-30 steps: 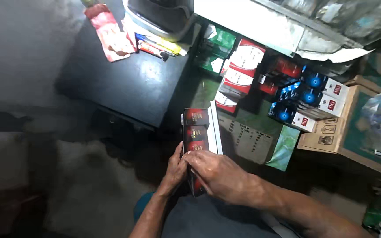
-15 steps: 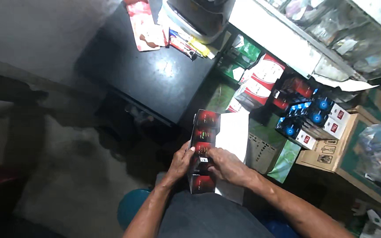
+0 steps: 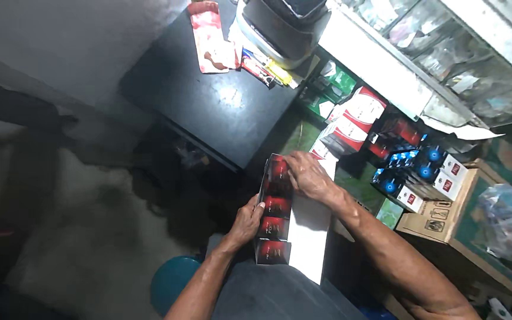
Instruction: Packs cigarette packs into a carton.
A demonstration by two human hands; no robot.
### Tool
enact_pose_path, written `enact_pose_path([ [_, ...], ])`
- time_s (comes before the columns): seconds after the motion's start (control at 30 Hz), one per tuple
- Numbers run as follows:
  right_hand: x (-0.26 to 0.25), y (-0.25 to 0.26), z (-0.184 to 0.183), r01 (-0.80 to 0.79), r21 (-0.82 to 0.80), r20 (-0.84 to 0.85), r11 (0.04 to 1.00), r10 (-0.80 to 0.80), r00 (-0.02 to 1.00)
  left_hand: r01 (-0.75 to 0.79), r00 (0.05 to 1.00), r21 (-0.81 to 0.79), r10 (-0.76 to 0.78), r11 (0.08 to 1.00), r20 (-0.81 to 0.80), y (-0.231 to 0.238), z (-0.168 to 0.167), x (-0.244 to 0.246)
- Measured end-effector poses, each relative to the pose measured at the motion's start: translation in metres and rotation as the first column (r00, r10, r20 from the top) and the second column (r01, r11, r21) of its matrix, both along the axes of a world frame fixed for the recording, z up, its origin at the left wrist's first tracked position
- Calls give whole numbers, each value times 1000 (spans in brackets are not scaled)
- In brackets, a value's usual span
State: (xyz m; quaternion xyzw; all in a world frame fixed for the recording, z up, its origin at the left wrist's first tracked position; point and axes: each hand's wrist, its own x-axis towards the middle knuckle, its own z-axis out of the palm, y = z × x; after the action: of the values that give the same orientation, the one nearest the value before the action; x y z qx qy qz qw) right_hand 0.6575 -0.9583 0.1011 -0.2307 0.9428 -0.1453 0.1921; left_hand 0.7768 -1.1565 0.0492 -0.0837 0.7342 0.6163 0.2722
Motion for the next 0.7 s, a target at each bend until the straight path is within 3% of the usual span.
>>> enact_pose_path([
  [0.2, 7, 0, 5, -35, 49, 95, 998, 30, 995, 12, 1000, -26, -12, 1000, 29, 0, 2, -2],
  [0.47, -4, 3, -3, -5, -6, 29, 1000, 5, 1000, 15, 1000, -41, -14, 999, 25, 5, 2, 1],
  [0.7, -7, -1, -1, 25, 25, 75, 999, -27, 997, 3, 1000, -38, -3, 999, 8, 7, 0, 3],
])
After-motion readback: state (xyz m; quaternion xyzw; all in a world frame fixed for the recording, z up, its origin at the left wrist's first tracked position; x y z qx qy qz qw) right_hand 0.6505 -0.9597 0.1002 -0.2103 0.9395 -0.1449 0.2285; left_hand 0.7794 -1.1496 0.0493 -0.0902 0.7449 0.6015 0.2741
